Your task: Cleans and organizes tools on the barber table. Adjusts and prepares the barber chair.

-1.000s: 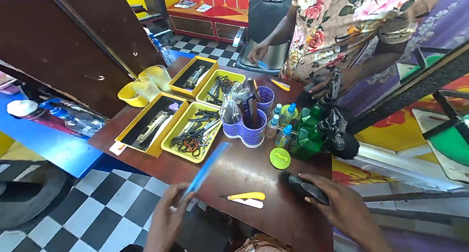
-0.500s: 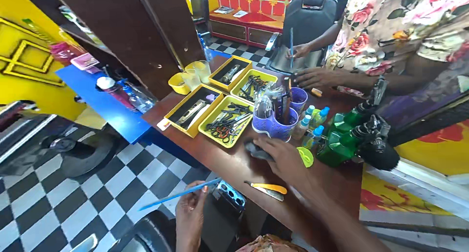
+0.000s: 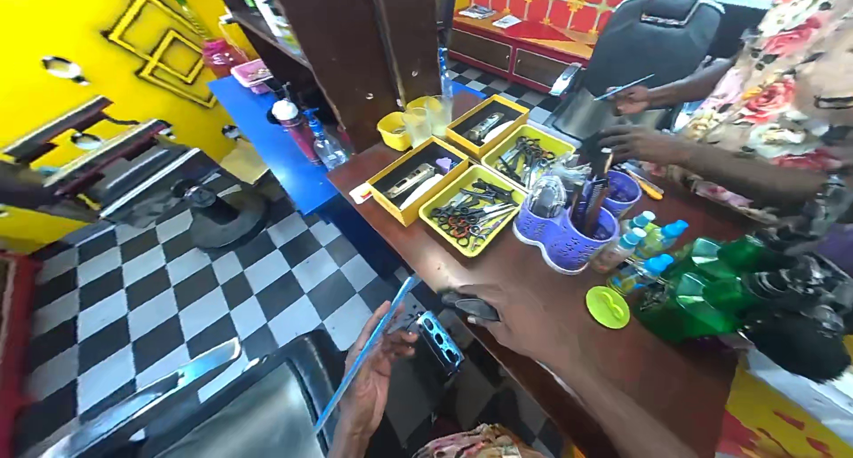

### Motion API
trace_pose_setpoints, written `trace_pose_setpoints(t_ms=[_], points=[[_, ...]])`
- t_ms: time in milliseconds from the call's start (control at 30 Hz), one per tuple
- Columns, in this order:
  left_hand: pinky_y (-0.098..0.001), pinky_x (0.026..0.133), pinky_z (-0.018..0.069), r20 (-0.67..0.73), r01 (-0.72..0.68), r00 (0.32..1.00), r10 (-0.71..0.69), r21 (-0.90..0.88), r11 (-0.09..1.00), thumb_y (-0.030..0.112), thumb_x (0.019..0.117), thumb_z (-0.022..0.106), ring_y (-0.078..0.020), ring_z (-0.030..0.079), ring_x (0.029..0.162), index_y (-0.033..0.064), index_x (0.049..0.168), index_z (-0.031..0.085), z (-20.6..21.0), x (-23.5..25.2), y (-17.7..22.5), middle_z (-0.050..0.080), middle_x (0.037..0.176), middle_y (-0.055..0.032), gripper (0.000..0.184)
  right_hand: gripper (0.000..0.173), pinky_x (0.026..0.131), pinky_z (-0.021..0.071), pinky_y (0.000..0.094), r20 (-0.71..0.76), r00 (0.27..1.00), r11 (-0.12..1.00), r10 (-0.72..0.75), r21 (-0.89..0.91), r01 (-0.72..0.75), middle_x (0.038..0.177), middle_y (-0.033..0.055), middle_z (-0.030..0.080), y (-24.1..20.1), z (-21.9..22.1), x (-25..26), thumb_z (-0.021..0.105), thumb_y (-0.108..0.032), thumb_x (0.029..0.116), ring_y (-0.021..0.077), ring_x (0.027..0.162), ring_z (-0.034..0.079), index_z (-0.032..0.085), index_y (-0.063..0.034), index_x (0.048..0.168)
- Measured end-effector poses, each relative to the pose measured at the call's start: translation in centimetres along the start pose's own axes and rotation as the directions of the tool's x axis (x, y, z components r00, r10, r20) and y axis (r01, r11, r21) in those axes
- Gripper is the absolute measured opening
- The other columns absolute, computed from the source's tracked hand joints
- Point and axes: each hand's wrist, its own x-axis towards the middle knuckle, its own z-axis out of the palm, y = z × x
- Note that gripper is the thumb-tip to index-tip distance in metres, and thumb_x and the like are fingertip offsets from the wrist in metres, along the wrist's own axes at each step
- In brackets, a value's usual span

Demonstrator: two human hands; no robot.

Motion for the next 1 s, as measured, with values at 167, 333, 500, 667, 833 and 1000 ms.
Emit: trace_pose_setpoints(t_ms=[167,333,500,667,833,1000], points=[[-0.0409,0.087,0.0594,0.047,0.01,0.999,-0.005,-0.127,0.992,0.042,0.1032,0.053,-0.0272,0.068,0.114,0.0161,0.156,0.044,-2.1,-0.3,0.1,0.049,0.155,-0.0128,0.059,0.043,0.083,0.0603,0.0537,-0.34,0.94,0.993,0.02,0.115,0.021,0.114,0.0052,0.075,-0.9,-0.2,-0.5,0.073,-0.028,0.0932,0.0239,0.095,0.073,0.067,-0.0246,0.136],[-0.0505,0.094,0.058,-0.018,0.017,1.0,-0.018,-0.07,0.997,0.042,0.1006,0.061,-0.0323,0.064,0.123,0.0083,0.162,0.026,-2.9,-0.7,0.3,0.05,0.152,-0.0159,0.078,0.046,0.093,0.0599,0.0344,-0.285,0.959,0.972,-0.005,0.223,0.071,0.12,-0.0018,0.073,-1.5,0.3,-1.1,0.073,-0.035,0.0912,0.0089,0.106,0.071,0.067,-0.0201,0.135],[-0.0446,0.082,0.0649,-0.274,0.105,0.96,-0.061,0.151,0.983,-0.009,0.0878,0.069,-0.0324,0.073,0.102,0.0078,0.164,0.011,-1.5,-0.6,0.5,0.05,0.15,-0.0203,0.097,0.044,0.092,0.061,0.0322,-0.281,0.951,0.954,-0.131,0.227,0.198,0.123,-0.0038,0.073,-5.3,2.0,-0.6,0.072,-0.037,0.0925,0.0067,0.108,0.07,0.068,-0.0208,0.134],[-0.0345,0.094,0.0603,-0.378,0.165,0.924,0.053,0.52,0.838,-0.001,0.09,0.068,-0.0164,0.073,0.103,-0.0095,0.141,0.048,-2.7,-1.6,0.0,0.074,0.116,-0.0102,0.056,0.043,0.091,0.0611,0.0438,-0.009,0.895,0.877,-0.446,0.196,0.439,0.129,-0.0011,0.071,-9.0,4.9,1.6,0.072,-0.033,0.0954,0.0149,0.111,0.071,0.066,-0.0242,0.137],[-0.0375,0.09,0.0631,-0.423,0.277,0.899,-0.115,0.344,0.897,-0.005,0.092,0.067,-0.0249,0.075,0.1,-0.0088,0.128,0.059,-3.9,-3.0,0.9,0.074,0.116,-0.0158,0.038,0.043,0.081,0.0605,0.0542,-0.125,0.941,0.948,-0.315,-0.003,0.317,0.122,0.0055,0.073,-8.7,6.2,9.6,0.073,-0.023,0.095,0.0268,0.097,0.073,0.066,-0.0246,0.137],[-0.0363,0.083,0.065,-0.481,0.283,0.873,-0.083,0.361,0.889,-0.004,0.0894,0.071,-0.022,0.076,0.089,-0.0077,0.12,0.06,-4.7,-3.6,1.1,0.075,0.103,-0.0133,0.033,0.046,0.091,0.0598,0.0461,0.049,0.922,0.902,-0.385,0.232,0.364,0.123,-0.001,0.072,-11.0,6.5,8.6,0.073,-0.039,0.094,0.0151,0.104,0.071,0.066,-0.0278,0.138]])
